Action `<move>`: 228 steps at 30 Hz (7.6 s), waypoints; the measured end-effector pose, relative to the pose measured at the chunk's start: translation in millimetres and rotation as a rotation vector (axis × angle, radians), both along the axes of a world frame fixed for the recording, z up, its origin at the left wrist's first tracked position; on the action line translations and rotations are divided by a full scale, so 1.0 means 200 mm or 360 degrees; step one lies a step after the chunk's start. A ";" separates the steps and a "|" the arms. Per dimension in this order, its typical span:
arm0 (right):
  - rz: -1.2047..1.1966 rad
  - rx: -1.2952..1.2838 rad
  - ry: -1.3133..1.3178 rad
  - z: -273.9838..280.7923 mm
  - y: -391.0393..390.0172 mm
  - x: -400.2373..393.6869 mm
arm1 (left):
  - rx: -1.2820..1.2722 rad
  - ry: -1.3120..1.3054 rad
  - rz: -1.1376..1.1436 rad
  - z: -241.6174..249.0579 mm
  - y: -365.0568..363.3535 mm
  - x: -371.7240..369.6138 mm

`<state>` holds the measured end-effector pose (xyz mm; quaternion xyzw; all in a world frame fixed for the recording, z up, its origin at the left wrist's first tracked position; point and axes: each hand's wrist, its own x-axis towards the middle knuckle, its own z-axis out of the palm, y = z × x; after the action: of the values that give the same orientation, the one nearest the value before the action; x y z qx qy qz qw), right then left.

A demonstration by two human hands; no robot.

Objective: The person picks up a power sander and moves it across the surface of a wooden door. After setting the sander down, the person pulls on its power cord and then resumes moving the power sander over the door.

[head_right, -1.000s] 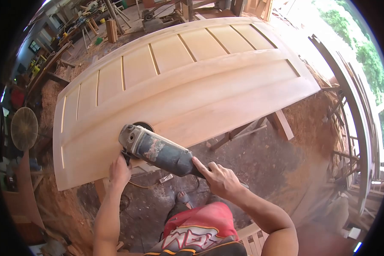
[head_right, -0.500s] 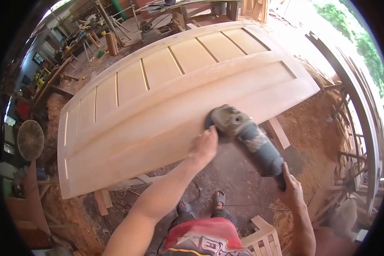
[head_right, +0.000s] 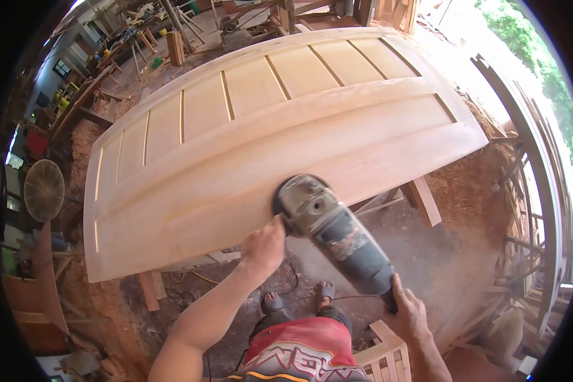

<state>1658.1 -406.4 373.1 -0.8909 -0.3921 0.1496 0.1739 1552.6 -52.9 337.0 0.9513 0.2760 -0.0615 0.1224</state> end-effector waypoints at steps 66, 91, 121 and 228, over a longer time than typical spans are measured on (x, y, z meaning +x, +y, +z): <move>-0.0043 0.0300 0.0508 0.02 0.25 0.18 | -0.0015 0.0255 0.0091 0.04 0.35 0.13; 0.0611 0.0106 0.0717 0.02 1.09 -0.50 | 0.0000 0.0060 0.0734 0.08 0.84 -1.24; -0.0887 0.0633 0.0467 -0.23 -0.16 0.33 | -0.0055 -0.0092 -0.0655 -0.21 -0.01 1.17; 0.0423 0.0197 0.0672 -0.18 2.15 -2.79 | 0.0218 -0.0142 0.0530 -0.18 1.98 -3.45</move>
<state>1099.2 24.3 336.2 -0.7682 -0.4692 0.3295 0.2849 862.8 343.7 300.6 0.9004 0.4275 0.0209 0.0781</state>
